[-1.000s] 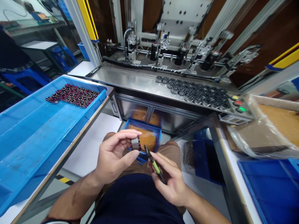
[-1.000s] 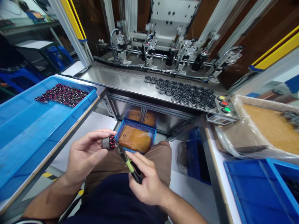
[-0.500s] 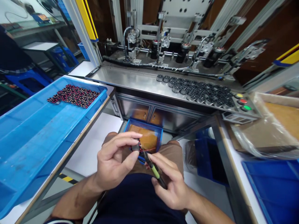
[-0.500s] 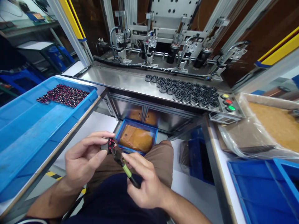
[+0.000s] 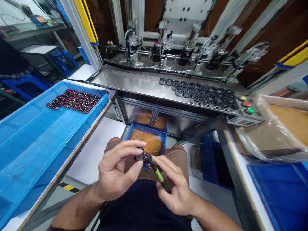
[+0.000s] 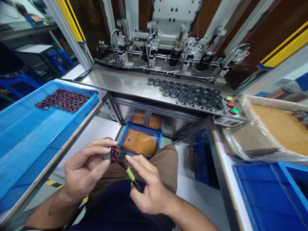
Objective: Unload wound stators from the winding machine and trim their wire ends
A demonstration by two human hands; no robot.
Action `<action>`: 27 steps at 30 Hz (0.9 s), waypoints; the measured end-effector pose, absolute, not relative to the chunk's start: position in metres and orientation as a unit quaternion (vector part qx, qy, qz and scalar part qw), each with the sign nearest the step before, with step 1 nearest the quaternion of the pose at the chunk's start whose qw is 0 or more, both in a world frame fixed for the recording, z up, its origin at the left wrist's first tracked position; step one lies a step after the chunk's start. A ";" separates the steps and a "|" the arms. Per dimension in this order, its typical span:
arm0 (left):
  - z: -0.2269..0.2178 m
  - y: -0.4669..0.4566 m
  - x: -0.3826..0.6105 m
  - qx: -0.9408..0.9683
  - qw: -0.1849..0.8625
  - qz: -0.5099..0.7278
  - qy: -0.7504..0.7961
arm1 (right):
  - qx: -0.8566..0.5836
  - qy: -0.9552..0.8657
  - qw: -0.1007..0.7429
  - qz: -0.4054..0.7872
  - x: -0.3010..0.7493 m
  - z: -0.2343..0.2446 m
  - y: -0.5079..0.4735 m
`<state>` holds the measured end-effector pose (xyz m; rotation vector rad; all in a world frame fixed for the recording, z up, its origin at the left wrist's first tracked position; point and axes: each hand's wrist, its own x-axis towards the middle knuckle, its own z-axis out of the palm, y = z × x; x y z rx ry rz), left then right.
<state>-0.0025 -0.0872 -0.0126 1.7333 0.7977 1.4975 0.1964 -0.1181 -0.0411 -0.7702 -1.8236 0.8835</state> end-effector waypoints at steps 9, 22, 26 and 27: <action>-0.011 -0.088 -0.002 0.684 0.343 0.567 0.306 | -0.324 -0.739 0.473 0.355 0.195 -0.045 -0.120; -0.020 -0.078 -0.012 0.729 0.149 0.597 0.301 | -0.440 -0.683 0.448 0.373 0.211 -0.048 -0.124; -0.022 -0.078 -0.011 0.755 0.063 0.571 0.316 | -0.448 -0.673 0.452 0.377 0.217 -0.044 -0.130; -0.022 -0.078 -0.011 0.762 0.048 0.563 0.318 | -0.448 -0.672 0.452 0.378 0.218 -0.042 -0.132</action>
